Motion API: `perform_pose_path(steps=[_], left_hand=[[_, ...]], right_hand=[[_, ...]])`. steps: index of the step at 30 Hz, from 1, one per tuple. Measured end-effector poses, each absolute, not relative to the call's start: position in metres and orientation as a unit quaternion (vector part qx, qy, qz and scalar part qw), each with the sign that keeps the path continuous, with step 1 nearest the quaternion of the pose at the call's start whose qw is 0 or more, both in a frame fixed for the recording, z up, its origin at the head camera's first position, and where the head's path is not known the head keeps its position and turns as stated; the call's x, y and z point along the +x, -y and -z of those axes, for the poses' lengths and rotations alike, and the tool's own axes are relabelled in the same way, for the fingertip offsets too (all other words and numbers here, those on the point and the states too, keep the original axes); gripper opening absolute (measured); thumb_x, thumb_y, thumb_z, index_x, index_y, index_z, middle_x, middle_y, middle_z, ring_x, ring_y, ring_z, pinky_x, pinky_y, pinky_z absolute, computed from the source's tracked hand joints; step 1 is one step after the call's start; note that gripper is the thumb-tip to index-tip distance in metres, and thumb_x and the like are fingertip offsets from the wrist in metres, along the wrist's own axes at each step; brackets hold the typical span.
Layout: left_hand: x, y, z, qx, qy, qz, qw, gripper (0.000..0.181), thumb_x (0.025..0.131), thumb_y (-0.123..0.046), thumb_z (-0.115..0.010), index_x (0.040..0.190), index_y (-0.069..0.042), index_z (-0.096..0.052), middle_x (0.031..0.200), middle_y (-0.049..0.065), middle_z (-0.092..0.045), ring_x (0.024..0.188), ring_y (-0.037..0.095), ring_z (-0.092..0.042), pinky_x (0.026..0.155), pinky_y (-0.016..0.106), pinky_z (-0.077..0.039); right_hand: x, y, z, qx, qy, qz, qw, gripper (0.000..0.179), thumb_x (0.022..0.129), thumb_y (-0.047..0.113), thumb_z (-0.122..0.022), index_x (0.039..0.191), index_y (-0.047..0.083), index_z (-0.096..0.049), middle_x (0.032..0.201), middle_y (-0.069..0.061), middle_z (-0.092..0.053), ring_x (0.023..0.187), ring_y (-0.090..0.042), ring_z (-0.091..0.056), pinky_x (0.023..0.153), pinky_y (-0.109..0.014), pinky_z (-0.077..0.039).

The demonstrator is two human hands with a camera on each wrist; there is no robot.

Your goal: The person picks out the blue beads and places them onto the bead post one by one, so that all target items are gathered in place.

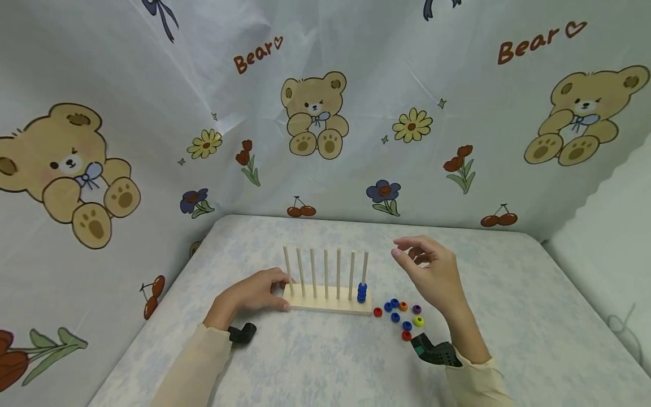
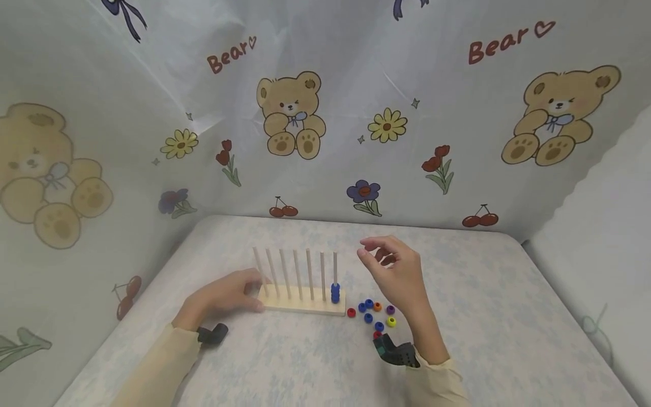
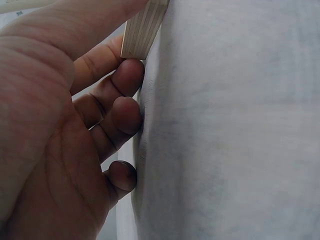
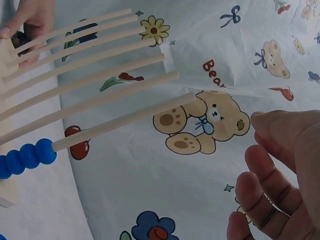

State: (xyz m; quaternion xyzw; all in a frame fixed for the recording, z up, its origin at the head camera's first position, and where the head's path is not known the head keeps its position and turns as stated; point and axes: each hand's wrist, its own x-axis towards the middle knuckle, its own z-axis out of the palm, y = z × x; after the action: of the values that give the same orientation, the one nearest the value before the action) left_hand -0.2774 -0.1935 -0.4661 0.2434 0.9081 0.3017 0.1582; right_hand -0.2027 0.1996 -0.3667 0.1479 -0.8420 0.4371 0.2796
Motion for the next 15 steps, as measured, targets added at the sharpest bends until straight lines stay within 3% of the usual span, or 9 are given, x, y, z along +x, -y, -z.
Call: perform_pose_path(steps=[15], left_hand=[[-0.277,0.192,0.463,0.255,-0.903,-0.309,0.157,0.045,0.078,-0.044,-0.085,0.116,-0.028,-0.068,0.099,-0.004,-0.057,0.09,0.018,-0.049,0.078,0.033,-0.041]], right_hand=[[-0.196,-0.223,0.369,0.134,0.873,-0.383,0.271,0.016,0.092,0.019,-0.075,0.107,0.015,-0.075,0.096,0.0,-0.071,0.076,-0.008,-0.055,0.069,-0.015,-0.049]])
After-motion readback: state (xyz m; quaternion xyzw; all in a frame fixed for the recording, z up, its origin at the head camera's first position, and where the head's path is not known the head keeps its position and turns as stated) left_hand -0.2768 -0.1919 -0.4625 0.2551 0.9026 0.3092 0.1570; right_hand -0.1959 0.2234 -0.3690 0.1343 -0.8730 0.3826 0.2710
